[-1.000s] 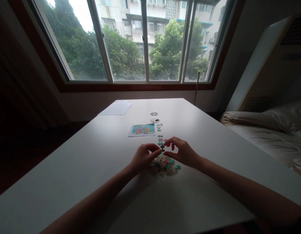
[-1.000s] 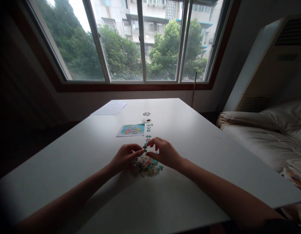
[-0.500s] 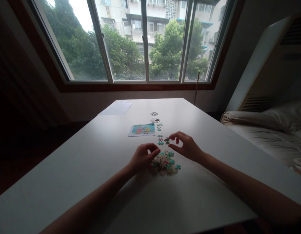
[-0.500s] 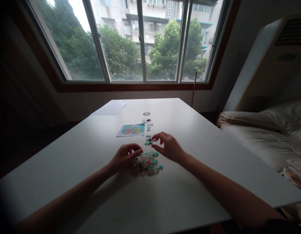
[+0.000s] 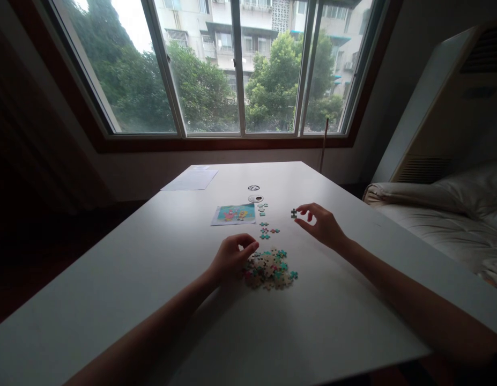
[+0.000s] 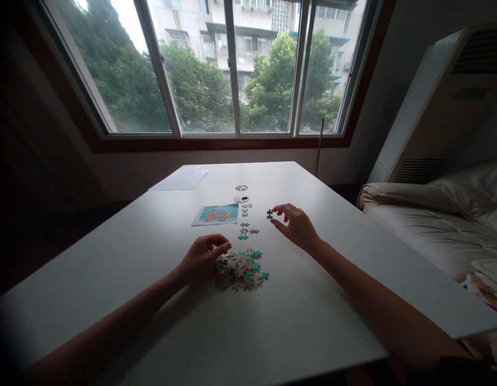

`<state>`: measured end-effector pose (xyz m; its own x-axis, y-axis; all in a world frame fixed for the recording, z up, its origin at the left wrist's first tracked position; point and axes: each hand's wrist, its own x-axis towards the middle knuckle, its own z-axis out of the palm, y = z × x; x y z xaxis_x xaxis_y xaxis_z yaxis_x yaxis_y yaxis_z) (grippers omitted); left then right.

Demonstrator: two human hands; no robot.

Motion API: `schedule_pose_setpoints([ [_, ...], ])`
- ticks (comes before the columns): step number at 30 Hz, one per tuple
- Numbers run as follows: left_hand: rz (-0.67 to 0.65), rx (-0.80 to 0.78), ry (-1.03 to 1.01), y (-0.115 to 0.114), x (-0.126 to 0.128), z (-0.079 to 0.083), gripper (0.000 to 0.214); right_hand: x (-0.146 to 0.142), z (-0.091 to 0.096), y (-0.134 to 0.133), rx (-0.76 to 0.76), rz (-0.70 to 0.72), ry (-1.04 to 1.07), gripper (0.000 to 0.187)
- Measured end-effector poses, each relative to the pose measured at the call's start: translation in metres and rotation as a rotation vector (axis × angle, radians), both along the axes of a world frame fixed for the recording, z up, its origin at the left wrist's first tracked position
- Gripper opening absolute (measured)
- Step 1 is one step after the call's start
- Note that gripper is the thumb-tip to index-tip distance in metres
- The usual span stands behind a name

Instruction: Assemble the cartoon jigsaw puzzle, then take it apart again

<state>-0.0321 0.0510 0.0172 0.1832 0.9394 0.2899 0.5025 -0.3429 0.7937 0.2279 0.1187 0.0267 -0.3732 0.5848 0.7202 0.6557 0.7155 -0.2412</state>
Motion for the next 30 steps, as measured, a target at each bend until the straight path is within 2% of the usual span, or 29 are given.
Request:
schedule_pose_setpoints([
  [4, 0.001, 0.001, -0.002, 0.0, 0.0, -0.001, 0.025, -0.001, 0.0, -0.002, -0.006, 0.0, -0.017, 0.022],
  [7, 0.005, 0.006, 0.001, 0.0, -0.001, -0.002, 0.024, -0.003, -0.003, 0.001, -0.072, 0.013, -0.014, 0.022],
  [11, 0.015, 0.012, 0.003, 0.0, -0.003, -0.003, 0.023, -0.01, -0.009, 0.019, -0.266, 0.026, -0.023, 0.023],
  [16, 0.028, 0.016, -0.002, 0.002, -0.004, -0.003, 0.023, -0.022, -0.016, 0.062, -0.56, -0.025, -0.146, 0.023],
  [23, 0.026, 0.026, 0.006, 0.004, -0.007, -0.004, 0.023, -0.049, -0.02, 0.108, -0.626, -0.099, -0.155, 0.027],
  [30, 0.024, 0.025, 0.008, 0.006, -0.011, -0.008, 0.024, -0.072, -0.026, 0.127, -0.653, -0.109, -0.154, 0.03],
])
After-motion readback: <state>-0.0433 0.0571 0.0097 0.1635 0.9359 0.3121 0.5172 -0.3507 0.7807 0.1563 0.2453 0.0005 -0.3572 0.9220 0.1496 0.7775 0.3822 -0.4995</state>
